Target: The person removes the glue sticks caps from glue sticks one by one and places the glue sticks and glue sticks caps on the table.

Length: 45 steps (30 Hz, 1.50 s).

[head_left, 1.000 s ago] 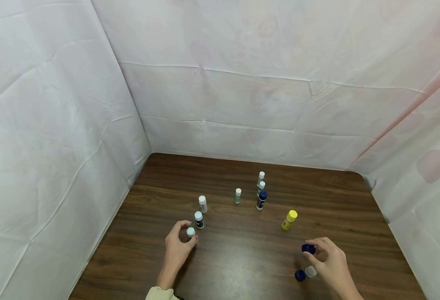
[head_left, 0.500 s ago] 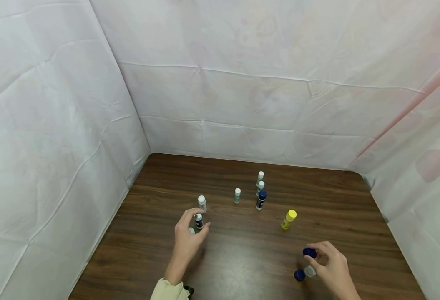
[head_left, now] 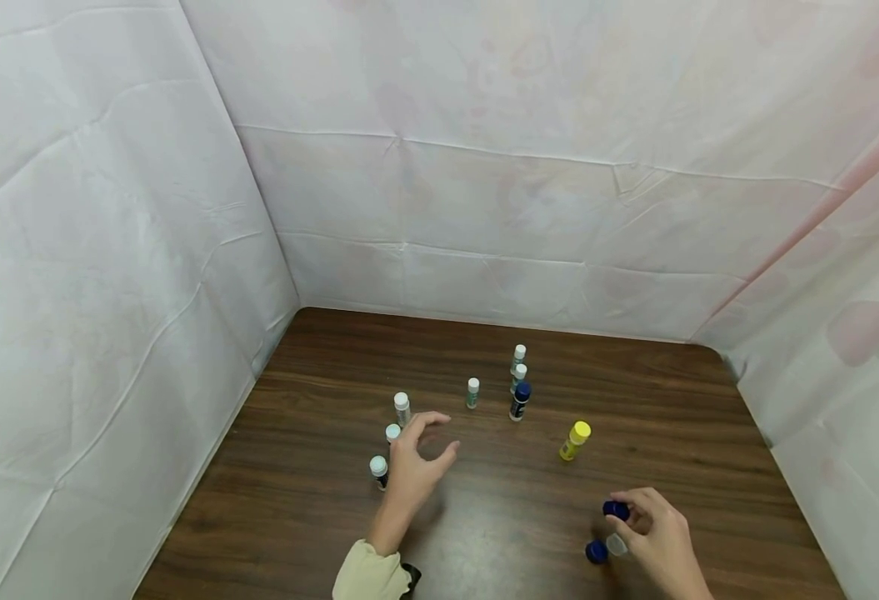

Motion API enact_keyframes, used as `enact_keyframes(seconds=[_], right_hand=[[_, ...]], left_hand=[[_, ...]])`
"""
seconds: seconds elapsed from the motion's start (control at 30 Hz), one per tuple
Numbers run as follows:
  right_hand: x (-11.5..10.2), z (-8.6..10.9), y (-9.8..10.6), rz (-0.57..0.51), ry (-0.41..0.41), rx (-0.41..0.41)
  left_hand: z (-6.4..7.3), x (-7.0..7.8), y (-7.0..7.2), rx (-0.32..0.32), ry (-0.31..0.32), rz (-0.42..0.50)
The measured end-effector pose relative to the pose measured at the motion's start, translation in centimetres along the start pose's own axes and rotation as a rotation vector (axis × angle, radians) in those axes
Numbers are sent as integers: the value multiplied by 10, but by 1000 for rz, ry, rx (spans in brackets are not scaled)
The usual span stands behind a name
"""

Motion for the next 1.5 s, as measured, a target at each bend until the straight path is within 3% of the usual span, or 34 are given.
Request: enact_keyframes(seconds=[0.1,0.33,0.47,0.8,1.1,1.5], right_hand=[[4,-1,-3,-2,-26,-16],[10,-2,-10,-6,-30,-14],[13,-3,-13,-6,-25,-10],[17,-5,-17,1,2,21],[32,-11,-33,0,-106,-67],[43,-13,-45,4,-181,-146]], left_hand=[[-2,2,-9,-5,8,5],[-12,29,-26,-39,5,73],[-13,29,-35,-50,24,114],[-13,20,-58,-63,54,171],[-9,8,-76,-89,96,190],[-6,-5,-111,-128,98,247]])
Point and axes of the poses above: each hand's wrist, its own z-axis away from the middle knuckle, its own y-axis out of the back of the hand, x = y × z, the point moved 10 cm from there along -z, towards the middle knuckle, and after that the axes turned 11 degrees about -y, right-handed, at the moved point
